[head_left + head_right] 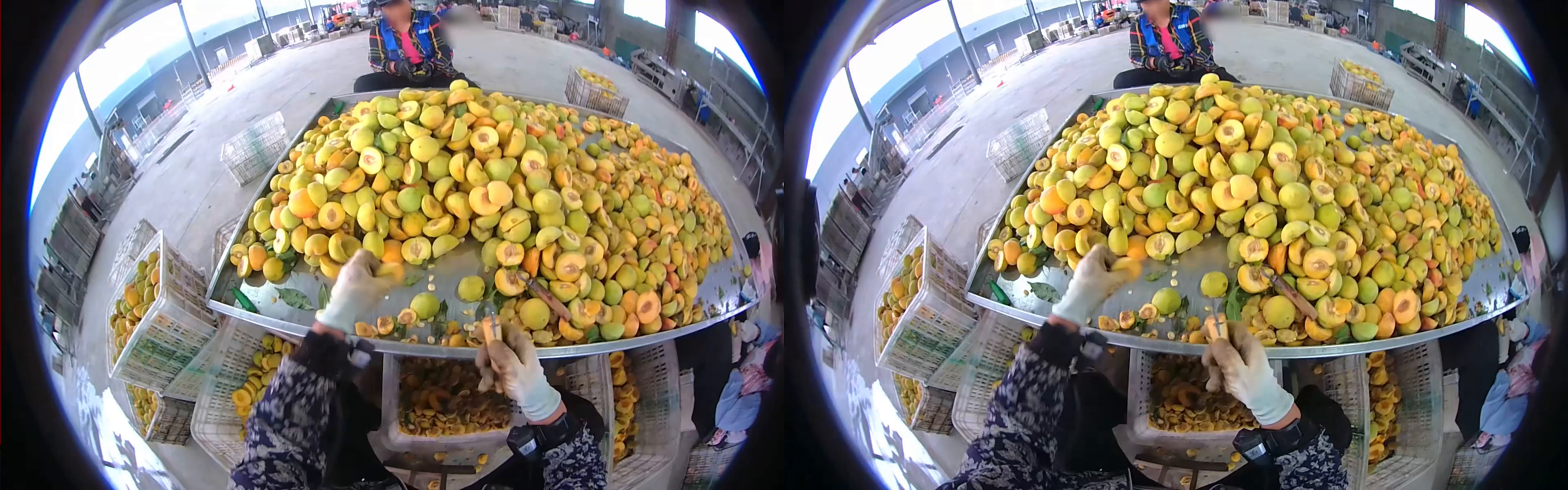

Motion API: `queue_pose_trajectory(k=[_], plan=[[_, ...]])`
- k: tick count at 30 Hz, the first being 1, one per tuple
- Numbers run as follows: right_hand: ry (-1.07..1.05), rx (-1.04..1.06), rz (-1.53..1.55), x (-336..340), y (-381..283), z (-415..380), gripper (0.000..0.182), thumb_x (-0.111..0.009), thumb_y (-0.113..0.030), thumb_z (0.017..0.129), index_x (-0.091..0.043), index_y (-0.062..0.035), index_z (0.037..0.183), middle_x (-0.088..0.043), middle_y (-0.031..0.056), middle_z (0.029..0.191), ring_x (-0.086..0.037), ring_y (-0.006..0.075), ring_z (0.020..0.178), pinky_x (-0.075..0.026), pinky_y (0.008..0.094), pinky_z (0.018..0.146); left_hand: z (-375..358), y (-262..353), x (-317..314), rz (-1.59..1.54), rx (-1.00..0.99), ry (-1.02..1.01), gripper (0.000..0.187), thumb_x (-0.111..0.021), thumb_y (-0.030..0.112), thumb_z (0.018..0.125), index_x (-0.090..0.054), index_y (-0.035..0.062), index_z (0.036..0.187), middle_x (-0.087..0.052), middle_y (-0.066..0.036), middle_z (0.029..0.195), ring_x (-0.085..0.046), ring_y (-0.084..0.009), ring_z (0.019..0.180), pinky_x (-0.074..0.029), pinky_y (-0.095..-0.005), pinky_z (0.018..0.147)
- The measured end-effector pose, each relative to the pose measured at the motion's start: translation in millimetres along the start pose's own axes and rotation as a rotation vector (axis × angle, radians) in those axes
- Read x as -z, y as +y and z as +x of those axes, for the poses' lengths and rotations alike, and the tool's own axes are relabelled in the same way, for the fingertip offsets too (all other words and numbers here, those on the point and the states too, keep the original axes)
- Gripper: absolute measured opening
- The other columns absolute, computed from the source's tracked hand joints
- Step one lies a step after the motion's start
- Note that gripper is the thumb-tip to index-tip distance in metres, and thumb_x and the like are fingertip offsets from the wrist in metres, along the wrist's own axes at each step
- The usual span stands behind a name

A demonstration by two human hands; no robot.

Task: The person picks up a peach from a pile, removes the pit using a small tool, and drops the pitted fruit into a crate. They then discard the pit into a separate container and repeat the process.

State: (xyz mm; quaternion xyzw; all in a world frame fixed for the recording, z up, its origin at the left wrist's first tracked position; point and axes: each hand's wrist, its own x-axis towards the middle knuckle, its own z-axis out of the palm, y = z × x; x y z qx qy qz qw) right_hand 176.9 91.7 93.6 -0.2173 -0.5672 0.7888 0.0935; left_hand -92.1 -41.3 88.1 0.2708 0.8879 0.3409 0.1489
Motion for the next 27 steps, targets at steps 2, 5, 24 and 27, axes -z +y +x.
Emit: queue_pose_trajectory(k=[2, 5, 24, 27], plan=[[-0.057, -0.077, 0.004, -5.3, 6.4, -0.8, 0.030, -0.052, -0.030, 0.098, -0.049, -0.0004, 0.104, -0.057, 0.0052, 0.078, -0.054, 0.0100, 0.053, -0.045, 0.0242, 0.048, -37.9, 3.8, -25.9, -1.111, 0.132, -0.305, 0.048, -0.075, 0.016, 0.081, -0.047, -0.0013, 0.116, -0.059, -0.011, 0.106, -0.061, -0.0226, 0.094, -0.057, -0.0368, 0.074], [-0.183, -0.077, -0.080, 2.0, 22.0, -0.9, 0.036, -0.052, -0.035, 0.099, -0.049, 0.0003, 0.103, -0.057, 0.0063, 0.080, -0.052, 0.0099, 0.051, -0.045, 0.0234, 0.047, -76.2, 5.5, -70.0, -1.523, 0.055, -0.382, 0.043, -0.056, 0.018, 0.095, -0.043, 0.0008, 0.133, -0.059, -0.010, 0.115, -0.059, -0.0258, 0.102, -0.051, -0.0415, 0.091], [0.258, 0.468, -1.022, -1.4, 44.7, 42.6, 0.016, -0.055, -0.007, 0.090, -0.049, 0.0024, 0.101, -0.054, 0.0226, 0.072, -0.057, 0.0426, 0.064, -0.046, 0.0459, 0.055, -70.5, 35.5, -127.5, -1.013, -0.291, -0.148, 0.056, -0.043, 0.010, 0.097, -0.024, -0.0038, 0.147, -0.047, -0.014, 0.132, -0.048, -0.0186, 0.119, -0.037, -0.0319, 0.104], [0.255, 0.500, -1.026, -3.7, 46.1, 45.3, 0.018, -0.055, -0.004, 0.086, -0.048, 0.0027, 0.101, -0.054, 0.0257, 0.074, -0.056, 0.0468, 0.067, -0.046, 0.0494, 0.057, -73.5, 41.3, -125.0, -1.095, -0.202, -0.154, 0.054, -0.041, 0.007, 0.095, -0.025, -0.0048, 0.146, -0.047, -0.014, 0.132, -0.048, -0.0192, 0.119, -0.037, -0.0324, 0.104]])
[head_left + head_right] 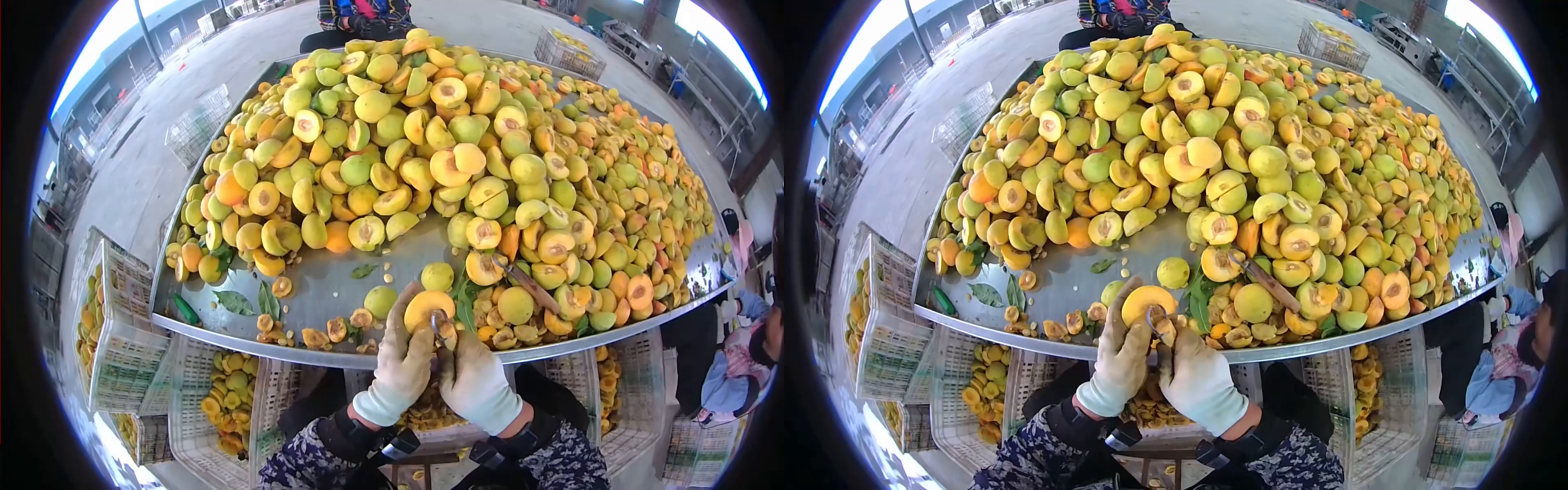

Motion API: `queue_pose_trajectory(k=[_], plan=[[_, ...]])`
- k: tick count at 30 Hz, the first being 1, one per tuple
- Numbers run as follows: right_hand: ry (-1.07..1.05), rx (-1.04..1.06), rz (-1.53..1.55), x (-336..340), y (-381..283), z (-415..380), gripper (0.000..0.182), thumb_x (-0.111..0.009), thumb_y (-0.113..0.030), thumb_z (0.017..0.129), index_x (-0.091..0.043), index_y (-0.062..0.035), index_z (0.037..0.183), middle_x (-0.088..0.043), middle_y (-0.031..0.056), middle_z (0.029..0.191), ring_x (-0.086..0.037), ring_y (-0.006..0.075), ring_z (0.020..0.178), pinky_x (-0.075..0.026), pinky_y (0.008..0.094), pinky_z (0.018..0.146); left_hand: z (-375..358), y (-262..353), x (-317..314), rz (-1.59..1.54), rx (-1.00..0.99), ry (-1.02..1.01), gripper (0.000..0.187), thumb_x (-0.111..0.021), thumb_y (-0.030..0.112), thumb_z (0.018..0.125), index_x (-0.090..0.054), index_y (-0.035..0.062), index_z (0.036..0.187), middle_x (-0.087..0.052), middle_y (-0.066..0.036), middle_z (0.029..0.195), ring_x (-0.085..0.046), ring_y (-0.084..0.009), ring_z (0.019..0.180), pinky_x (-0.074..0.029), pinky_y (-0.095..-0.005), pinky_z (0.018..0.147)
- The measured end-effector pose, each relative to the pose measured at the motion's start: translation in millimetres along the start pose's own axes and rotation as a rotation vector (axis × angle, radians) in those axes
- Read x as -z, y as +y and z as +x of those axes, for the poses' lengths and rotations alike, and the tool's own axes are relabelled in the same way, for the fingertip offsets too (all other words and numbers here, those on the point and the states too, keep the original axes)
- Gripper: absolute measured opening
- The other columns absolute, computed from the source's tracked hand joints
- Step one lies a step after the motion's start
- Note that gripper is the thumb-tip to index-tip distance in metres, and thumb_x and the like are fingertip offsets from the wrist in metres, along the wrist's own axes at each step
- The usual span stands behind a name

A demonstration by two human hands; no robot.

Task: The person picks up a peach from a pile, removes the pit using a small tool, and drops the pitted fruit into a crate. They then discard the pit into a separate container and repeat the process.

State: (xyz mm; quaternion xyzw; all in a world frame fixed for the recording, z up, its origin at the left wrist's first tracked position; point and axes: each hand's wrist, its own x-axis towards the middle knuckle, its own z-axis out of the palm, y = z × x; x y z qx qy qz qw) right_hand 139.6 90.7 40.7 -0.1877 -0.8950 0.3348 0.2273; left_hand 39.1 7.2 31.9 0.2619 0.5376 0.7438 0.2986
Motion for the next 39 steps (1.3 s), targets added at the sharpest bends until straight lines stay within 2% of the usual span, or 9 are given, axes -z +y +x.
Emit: queue_pose_trajectory(k=[10, 16, 20, 23, 27, 30, 32, 35, 39], plan=[[-0.165, -0.081, 0.061, 4.2, -1.6, -2.7, 0.025, -0.056, -0.008, 0.087, -0.043, 0.0062, 0.102, -0.056, 0.0285, 0.073, -0.058, 0.0464, 0.065, -0.047, 0.0504, 0.056, 1.3, -1.0, 9.0, 0.260, -0.086, -0.016, 0.052, -0.043, -0.005, 0.089, -0.032, -0.0077, 0.140, -0.052, -0.022, 0.130, -0.055, -0.0268, 0.118, -0.044, -0.0354, 0.099], [-0.258, -0.068, 0.041, 5.1, 4.5, -4.9, 0.026, -0.058, -0.010, 0.088, -0.043, 0.0072, 0.100, -0.056, 0.0280, 0.069, -0.059, 0.0449, 0.063, -0.047, 0.0483, 0.054, 6.8, 1.6, 13.9, 0.592, -0.313, -0.090, 0.052, -0.042, -0.007, 0.086, -0.037, -0.0065, 0.137, -0.056, -0.024, 0.124, -0.057, -0.0336, 0.116, -0.044, -0.0392, 0.099], [-0.270, -0.129, -0.004, 10.4, 4.6, -0.2, 0.024, -0.058, -0.011, 0.088, -0.045, 0.0063, 0.099, -0.056, 0.0277, 0.067, -0.060, 0.0440, 0.065, -0.048, 0.0491, 0.055, 12.7, -2.8, 16.6, 0.460, -0.050, -0.119, 0.050, -0.043, -0.006, 0.086, -0.038, -0.0047, 0.136, -0.055, -0.024, 0.124, -0.056, -0.0345, 0.117, -0.043, -0.0390, 0.100], [-0.206, -0.065, -0.011, 6.2, 12.2, -0.8, 0.025, -0.059, -0.014, 0.087, -0.046, 0.0052, 0.098, -0.059, 0.0255, 0.066, -0.063, 0.0415, 0.063, -0.048, 0.0485, 0.053, 13.5, -14.2, 16.3, 0.394, -0.049, -0.093, 0.051, -0.039, -0.007, 0.086, -0.038, -0.0069, 0.137, -0.053, -0.020, 0.125, -0.056, -0.0254, 0.113, -0.043, -0.0333, 0.099], [-0.295, -0.087, 0.073, 15.6, 13.0, 0.3, 0.025, -0.057, -0.014, 0.089, -0.046, 0.0066, 0.098, -0.058, 0.0259, 0.066, -0.062, 0.0435, 0.062, -0.048, 0.0489, 0.053, 18.5, 8.0, 24.3, 0.640, -0.166, -0.183, 0.048, -0.044, -0.002, 0.089, -0.039, -0.0042, 0.136, -0.054, -0.023, 0.125, -0.055, -0.0335, 0.117, -0.043, -0.0376, 0.100], [-0.466, -0.177, 0.104, 18.3, 11.1, 1.6, 0.025, -0.055, -0.016, 0.092, -0.046, 0.0065, 0.100, -0.058, 0.0275, 0.068, -0.061, 0.0441, 0.062, -0.047, 0.0480, 0.053, 25.9, 21.0, 33.8, 0.680, 0.044, -0.392, 0.049, -0.045, -0.001, 0.090, -0.037, -0.0035, 0.138, -0.054, -0.020, 0.126, -0.054, -0.0281, 0.118, -0.042, -0.0356, 0.100], [-0.509, -0.309, 0.405, 18.3, 14.3, 2.5, 0.024, -0.051, -0.018, 0.096, -0.047, 0.0047, 0.100, -0.057, 0.0287, 0.069, -0.060, 0.0448, 0.065, -0.046, 0.0487, 0.055, 27.2, 23.4, 36.8, 0.253, 0.263, -0.378, 0.051, -0.046, 0.000, 0.091, -0.034, -0.0032, 0.140, -0.053, -0.016, 0.127, -0.052, -0.0222, 0.119, -0.041, -0.0331, 0.100], [-0.604, -0.608, 0.707, 37.8, -0.3, 14.6, 0.026, -0.052, -0.022, 0.097, -0.048, 0.0035, 0.100, -0.056, 0.0283, 0.070, -0.058, 0.0451, 0.066, -0.045, 0.0484, 0.058, 14.3, 14.2, 33.1, 0.160, 0.103, -0.314, 0.055, -0.046, -0.001, 0.090, -0.029, -0.0048, 0.143, -0.049, -0.016, 0.132, -0.048, -0.0198, 0.122, -0.039, -0.0316, 0.103], [-0.363, -0.136, 0.217, 24.6, 8.2, 2.6, 0.028, -0.054, -0.021, 0.096, -0.047, 0.0051, 0.102, -0.057, 0.0262, 0.073, -0.055, 0.0424, 0.061, -0.045, 0.0463, 0.058, 7.2, 4.7, 29.5, 0.316, -0.029, -0.285, 0.063, -0.045, -0.005, 0.086, -0.024, -0.0058, 0.146, -0.043, -0.018, 0.139, -0.043, -0.0209, 0.128, -0.034, -0.0324, 0.108]])
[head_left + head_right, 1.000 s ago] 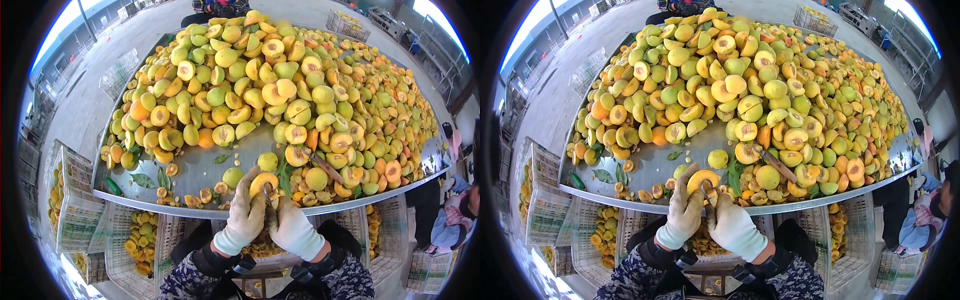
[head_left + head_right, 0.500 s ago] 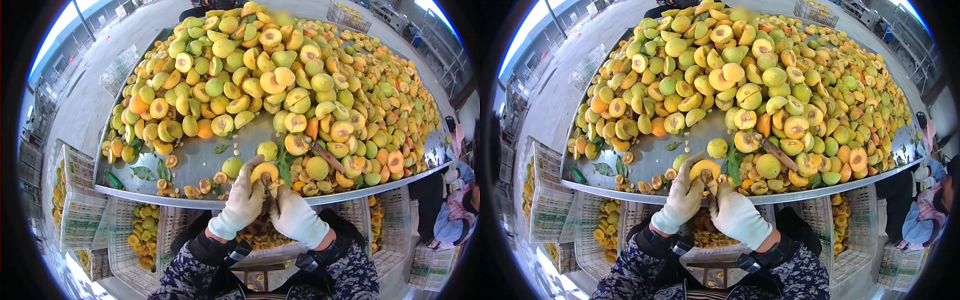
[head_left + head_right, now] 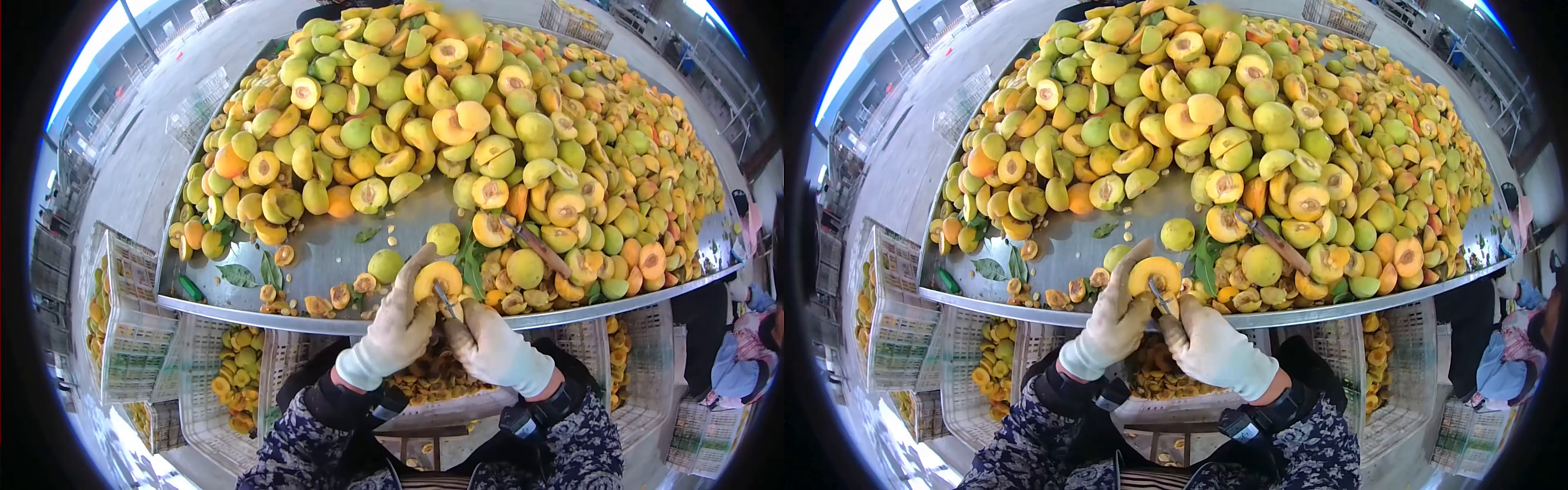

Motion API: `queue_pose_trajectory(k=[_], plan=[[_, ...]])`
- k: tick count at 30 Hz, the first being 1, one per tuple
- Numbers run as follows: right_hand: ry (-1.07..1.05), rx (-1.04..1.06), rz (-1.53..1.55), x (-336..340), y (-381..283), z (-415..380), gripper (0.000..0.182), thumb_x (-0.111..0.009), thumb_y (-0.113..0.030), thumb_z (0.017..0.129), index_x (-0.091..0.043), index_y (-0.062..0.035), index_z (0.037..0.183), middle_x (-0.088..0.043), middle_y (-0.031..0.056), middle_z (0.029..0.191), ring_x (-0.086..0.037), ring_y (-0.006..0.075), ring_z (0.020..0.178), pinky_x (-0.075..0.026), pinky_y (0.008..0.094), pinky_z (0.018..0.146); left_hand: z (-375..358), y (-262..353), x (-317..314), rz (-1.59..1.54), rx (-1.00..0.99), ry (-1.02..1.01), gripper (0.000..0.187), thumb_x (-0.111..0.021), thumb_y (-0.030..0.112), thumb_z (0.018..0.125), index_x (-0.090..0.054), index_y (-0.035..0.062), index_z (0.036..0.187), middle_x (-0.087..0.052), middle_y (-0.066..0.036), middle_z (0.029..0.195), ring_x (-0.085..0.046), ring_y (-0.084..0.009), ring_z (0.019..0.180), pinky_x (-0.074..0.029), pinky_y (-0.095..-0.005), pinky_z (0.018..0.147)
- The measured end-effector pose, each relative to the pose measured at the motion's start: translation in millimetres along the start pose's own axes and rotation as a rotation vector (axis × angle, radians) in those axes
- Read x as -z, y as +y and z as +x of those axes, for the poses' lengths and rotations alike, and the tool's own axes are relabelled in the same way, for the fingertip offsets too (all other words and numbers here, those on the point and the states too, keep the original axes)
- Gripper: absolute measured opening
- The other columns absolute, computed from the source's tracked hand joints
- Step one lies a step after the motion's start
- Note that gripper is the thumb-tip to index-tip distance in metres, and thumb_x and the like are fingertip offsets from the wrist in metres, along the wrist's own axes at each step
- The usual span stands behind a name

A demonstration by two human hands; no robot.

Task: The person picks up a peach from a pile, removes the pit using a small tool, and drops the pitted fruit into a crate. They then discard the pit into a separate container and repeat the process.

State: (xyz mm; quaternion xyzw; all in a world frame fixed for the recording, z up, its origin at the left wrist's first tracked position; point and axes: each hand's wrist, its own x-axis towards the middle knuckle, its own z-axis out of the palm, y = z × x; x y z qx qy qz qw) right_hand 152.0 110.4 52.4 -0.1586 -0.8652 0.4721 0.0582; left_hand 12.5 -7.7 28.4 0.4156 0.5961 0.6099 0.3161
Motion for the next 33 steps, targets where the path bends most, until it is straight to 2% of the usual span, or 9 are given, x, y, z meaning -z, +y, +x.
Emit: queue_pose_trajectory(k=[4, 9, 12, 19, 23, 27, 30, 31, 33], plan=[[-0.147, -0.032, 0.262, -1.5, 0.6, 0.0, 0.029, -0.051, -0.024, 0.098, -0.047, 0.0040, 0.101, -0.058, 0.0184, 0.070, -0.056, 0.0324, 0.056, -0.045, 0.0409, 0.054, 3.2, 14.8, 10.2, -0.003, 0.102, -0.091, 0.062, -0.042, -0.006, 0.084, -0.027, -0.0051, 0.145, -0.047, -0.018, 0.135, -0.046, -0.0208, 0.124, -0.036, -0.0322, 0.106], [-0.341, -0.398, 0.798, 3.5, -9.2, -6.1, 0.037, -0.049, -0.040, 0.100, -0.051, -0.0030, 0.098, -0.047, -0.0017, 0.065, -0.044, 0.0071, 0.050, -0.036, 0.0226, 0.044, 9.1, 21.1, 15.2, -0.120, 0.258, -0.201, 0.058, -0.040, -0.003, 0.087, -0.030, -0.0010, 0.144, -0.054, -0.012, 0.123, -0.052, -0.0144, 0.108, -0.043, -0.0270, 0.094], [-0.459, -0.612, 1.143, 19.0, -16.7, -10.2, 0.043, -0.053, -0.047, 0.097, -0.051, -0.0045, 0.098, -0.045, -0.0015, 0.062, -0.038, 0.0074, 0.042, -0.032, 0.0228, 0.037, 8.8, 21.5, 16.2, -0.201, 0.187, -0.269, 0.055, -0.042, 0.001, 0.091, -0.030, 0.0014, 0.145, -0.055, -0.008, 0.118, -0.051, -0.0095, 0.100, -0.045, -0.0222, 0.083], [-0.530, -0.409, 1.470, 28.6, -16.7, -29.2, 0.051, -0.060, -0.043, 0.093, -0.049, 0.0001, 0.118, -0.044, -0.0008, 0.063, -0.034, 0.0043, 0.040, -0.024, 0.0175, 0.033, -5.8, 20.9, 8.6, -0.629, 0.153, -0.288, 0.061, -0.052, 0.036, 0.100, -0.031, 0.0010, 0.144, -0.057, -0.007, 0.117, -0.057, -0.0121, 0.094, -0.049, -0.0235, 0.078], [-0.423, -0.440, 1.366, 16.6, -15.5, -49.6, 0.056, -0.063, -0.040, 0.091, -0.048, 0.0020, 0.124, -0.054, 0.0030, 0.076, -0.038, 0.0045, 0.043, -0.025, 0.0157, 0.035, -31.7, 26.1, 8.1, -0.817, 0.245, -0.464, 0.062, -0.048, 0.041, 0.100, -0.031, -0.0002, 0.144, -0.055, -0.010, 0.126, -0.053, -0.0158, 0.114, -0.045, -0.0276, 0.095], [-0.539, -0.460, 1.295, 13.7, -20.7, -58.7, 0.051, -0.063, -0.042, 0.090, -0.054, 0.0004, 0.116, -0.052, 0.0021, 0.072, -0.039, 0.0054, 0.044, -0.027, 0.0173, 0.036, -51.4, 42.5, -8.9, -0.477, 0.074, -0.198, 0.068, -0.049, 0.046, 0.099, -0.031, 0.0009, 0.146, -0.056, -0.008, 0.123, -0.055, -0.0131, 0.108, -0.047, -0.0254, 0.090], [-0.480, -0.457, 1.245, 13.9, -51.9, -73.4, 0.046, -0.061, -0.048, 0.091, -0.059, -0.0030, 0.100, -0.049, -0.0007, 0.063, -0.039, 0.0050, 0.044, -0.027, 0.0194, 0.037, -64.8, 51.9, -5.4, -0.815, 0.329, -0.262, 0.069, -0.058, 0.057, 0.090, -0.046, 0.0047, 0.134, -0.065, -0.013, 0.108, -0.063, -0.0151, 0.073, -0.050, -0.0242, 0.057], [-0.722, -0.499, 1.102, 10.8, -32.4, -73.1, 0.046, -0.062, -0.047, 0.091, -0.060, -0.0025, 0.103, -0.053, 0.0005, 0.070, -0.042, 0.0057, 0.049, -0.029, 0.0187, 0.041, -71.2, 51.7, -12.0, -0.846, 0.299, -0.136, 0.066, -0.056, 0.059, 0.090, -0.051, 0.0051, 0.128, -0.065, -0.014, 0.107, -0.062, -0.0155, 0.077, -0.051, -0.0252, 0.061], [-0.752, -0.368, 1.001, 18.2, -44.6, -78.4, 0.044, -0.060, -0.046, 0.092, -0.061, -0.0030, 0.101, -0.053, -0.0007, 0.070, -0.046, 0.0062, 0.054, -0.034, 0.0184, 0.045, -83.8, 66.1, -26.4, -0.673, 0.233, 0.108, 0.063, -0.057, 0.055, 0.091, -0.052, 0.0046, 0.127, -0.065, -0.014, 0.109, -0.062, -0.0171, 0.083, -0.051, -0.0248, 0.068]])
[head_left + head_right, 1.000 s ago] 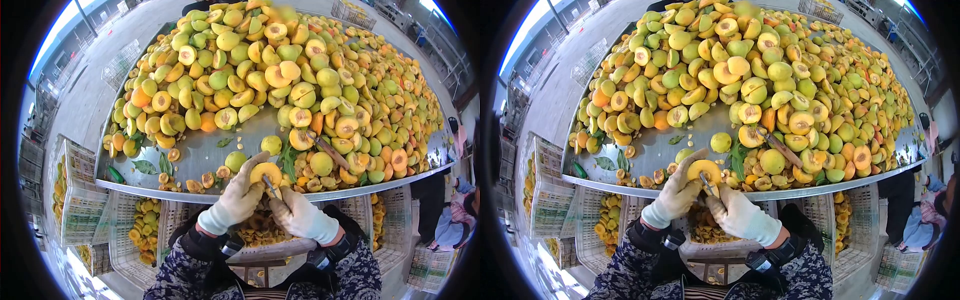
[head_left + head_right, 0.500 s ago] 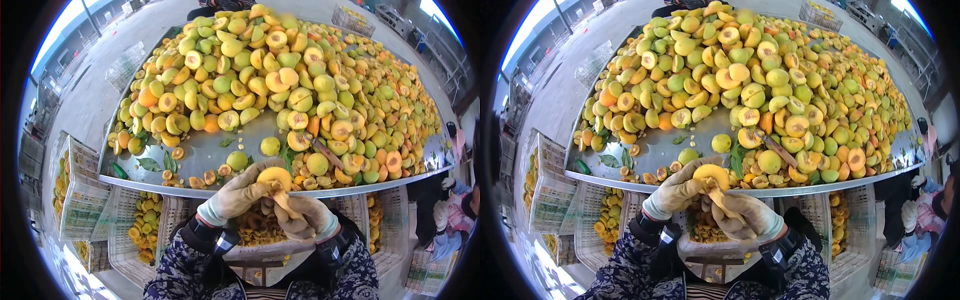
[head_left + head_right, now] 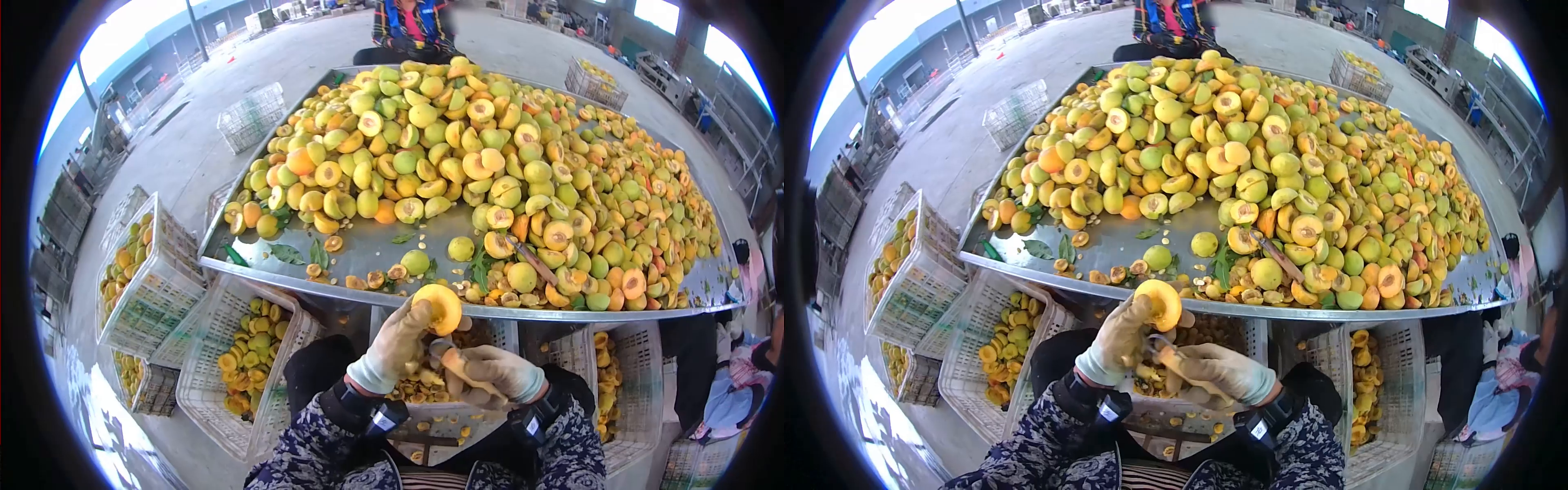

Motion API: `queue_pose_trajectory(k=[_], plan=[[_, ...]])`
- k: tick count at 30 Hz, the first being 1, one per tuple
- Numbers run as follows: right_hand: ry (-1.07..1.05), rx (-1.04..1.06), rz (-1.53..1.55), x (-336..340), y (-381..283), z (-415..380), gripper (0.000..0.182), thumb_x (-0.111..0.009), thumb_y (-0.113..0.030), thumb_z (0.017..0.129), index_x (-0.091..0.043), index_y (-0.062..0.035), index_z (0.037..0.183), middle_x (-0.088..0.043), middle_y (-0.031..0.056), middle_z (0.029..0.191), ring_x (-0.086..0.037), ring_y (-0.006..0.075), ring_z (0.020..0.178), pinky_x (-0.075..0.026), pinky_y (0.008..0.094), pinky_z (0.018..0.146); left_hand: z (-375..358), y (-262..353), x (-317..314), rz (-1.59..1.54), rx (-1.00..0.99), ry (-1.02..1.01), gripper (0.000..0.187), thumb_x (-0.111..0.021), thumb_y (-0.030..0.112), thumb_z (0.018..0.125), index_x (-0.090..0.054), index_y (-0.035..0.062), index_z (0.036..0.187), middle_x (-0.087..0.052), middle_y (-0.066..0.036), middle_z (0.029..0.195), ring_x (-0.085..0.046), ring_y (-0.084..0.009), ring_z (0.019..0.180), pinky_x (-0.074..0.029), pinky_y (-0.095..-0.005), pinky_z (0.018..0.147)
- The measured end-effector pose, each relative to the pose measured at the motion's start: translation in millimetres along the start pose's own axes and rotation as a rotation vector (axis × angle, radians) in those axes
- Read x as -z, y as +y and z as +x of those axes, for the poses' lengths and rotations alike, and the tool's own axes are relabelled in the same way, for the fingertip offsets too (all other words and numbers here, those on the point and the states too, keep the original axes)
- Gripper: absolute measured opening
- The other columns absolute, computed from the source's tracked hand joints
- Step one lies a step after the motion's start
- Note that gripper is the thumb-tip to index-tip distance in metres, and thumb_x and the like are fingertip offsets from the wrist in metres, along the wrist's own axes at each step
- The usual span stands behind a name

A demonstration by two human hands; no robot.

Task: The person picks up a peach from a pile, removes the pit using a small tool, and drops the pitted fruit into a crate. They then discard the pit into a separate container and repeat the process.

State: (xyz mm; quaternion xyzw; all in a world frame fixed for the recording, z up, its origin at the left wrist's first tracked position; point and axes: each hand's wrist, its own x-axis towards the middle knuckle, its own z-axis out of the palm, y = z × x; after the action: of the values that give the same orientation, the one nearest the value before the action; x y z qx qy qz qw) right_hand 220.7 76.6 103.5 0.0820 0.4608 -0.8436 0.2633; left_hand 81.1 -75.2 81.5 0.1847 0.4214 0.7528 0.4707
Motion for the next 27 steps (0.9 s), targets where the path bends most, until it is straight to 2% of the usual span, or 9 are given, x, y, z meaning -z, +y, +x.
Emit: queue_pose_trajectory(k=[4, 6, 7, 12, 16, 18, 21, 24, 27], plan=[[0.131, 0.006, -0.504, 1.5, -0.3, -8.2, 0.040, -0.058, -0.042, 0.094, -0.060, -0.0022, 0.096, -0.056, 0.0035, 0.067, -0.053, 0.0114, 0.056, -0.042, 0.0255, 0.049, -21.5, -7.9, 25.6, -0.221, -0.149, 0.004, 0.049, -0.064, 0.036, 0.093, -0.053, 0.0020, 0.126, -0.064, -0.013, 0.111, -0.062, -0.0181, 0.094, -0.051, -0.0263, 0.078], [0.414, 0.148, -0.902, 32.3, 30.4, 3.0, 0.039, -0.056, -0.038, 0.094, -0.057, 0.0006, 0.096, -0.061, 0.0142, 0.068, -0.062, 0.0235, 0.063, -0.047, 0.0366, 0.057, -39.0, -0.1, 44.0, 1.083, -0.617, 0.340, 0.038, -0.067, 0.012, 0.090, -0.054, 0.0006, 0.124, -0.062, -0.012, 0.113, -0.061, -0.0187, 0.099, -0.051, -0.0277, 0.085], [0.506, 0.134, -0.981, 35.7, 35.4, 9.1, 0.037, -0.056, -0.034, 0.093, -0.055, 0.0023, 0.099, -0.063, 0.0250, 0.078, -0.064, 0.0388, 0.073, -0.047, 0.0452, 0.065, -55.4, 10.1, 42.7, 0.969, -0.562, 0.400, 0.034, -0.065, 0.000, 0.088, -0.056, 0.0012, 0.121, -0.063, -0.011, 0.111, -0.061, -0.0178, 0.102, -0.049, -0.0291, 0.090], [0.574, 0.170, -1.042, 34.6, 42.1, -8.1, 0.035, -0.055, -0.034, 0.094, -0.054, 0.0014, 0.097, -0.062, 0.0281, 0.079, -0.060, 0.0472, 0.078, -0.046, 0.0477, 0.067, -135.1, 63.6, 125.2, 0.719, -0.442, 0.894, 0.052, -0.061, -0.013, 0.077, -0.055, 0.0073, 0.125, -0.063, -0.012, 0.109, -0.060, -0.0165, 0.099, -0.052, -0.0290, 0.085], [0.613, 0.157, -1.103, 29.2, 33.5, -19.0, 0.033, -0.056, -0.033, 0.093, -0.055, -0.0004, 0.098, -0.062, 0.0277, 0.077, -0.059, 0.0479, 0.079, -0.046, 0.0496, 0.067, -149.8, 77.7, 169.7, 1.944, -0.398, 1.236, 0.053, -0.068, 0.007, 0.074, -0.054, 0.0012, 0.125, -0.063, -0.022, 0.112, -0.064, -0.0360, 0.100, -0.049, -0.0384, 0.092], [0.602, 0.210, -1.132, 32.0, 26.4, -20.3, 0.032, -0.056, -0.033, 0.094, -0.055, -0.0010, 0.098, -0.062, 0.0277, 0.077, -0.059, 0.0481, 0.079, -0.046, 0.0507, 0.067, -102.4, 98.4, 125.0, 1.572, -0.427, 0.644, 0.051, -0.066, 0.012, 0.078, -0.055, 0.0006, 0.126, -0.068, -0.021, 0.102, -0.066, -0.0329, 0.092, -0.050, -0.0378, 0.087], [0.591, 0.330, -1.106, 40.3, 23.4, -16.0, 0.035, -0.055, -0.036, 0.094, -0.055, -0.0016, 0.101, -0.062, 0.0280, 0.081, -0.059, 0.0476, 0.081, -0.045, 0.0515, 0.069, 19.4, 85.7, 95.9, 1.325, -0.273, 0.447, 0.033, -0.058, 0.023, 0.088, -0.064, -0.0028, 0.107, -0.069, -0.019, 0.093, -0.067, -0.0339, 0.081, -0.052, -0.0397, 0.074], [0.597, 0.264, -1.060, 44.4, 12.2, -14.6, 0.038, -0.055, -0.039, 0.094, -0.054, -0.0017, 0.105, -0.062, 0.0275, 0.084, -0.059, 0.0473, 0.085, -0.046, 0.0514, 0.072, 145.9, 70.7, 105.4, 1.563, 0.082, 0.456, 0.037, -0.056, 0.031, 0.088, -0.062, -0.0047, 0.094, -0.065, -0.028, 0.092, -0.063, -0.0440, 0.087, -0.051, -0.0470, 0.078], [0.694, 0.347, -1.046, 61.1, 10.5, -10.4, 0.045, -0.054, -0.043, 0.095, -0.055, -0.0008, 0.110, -0.063, 0.0271, 0.086, -0.060, 0.0473, 0.086, -0.048, 0.0494, 0.073, 233.4, 32.9, 132.4, 1.622, -0.092, 0.617, 0.038, -0.062, 0.033, 0.083, -0.062, 0.0000, 0.101, -0.065, -0.026, 0.099, -0.063, -0.0413, 0.096, -0.050, -0.0451, 0.086]])
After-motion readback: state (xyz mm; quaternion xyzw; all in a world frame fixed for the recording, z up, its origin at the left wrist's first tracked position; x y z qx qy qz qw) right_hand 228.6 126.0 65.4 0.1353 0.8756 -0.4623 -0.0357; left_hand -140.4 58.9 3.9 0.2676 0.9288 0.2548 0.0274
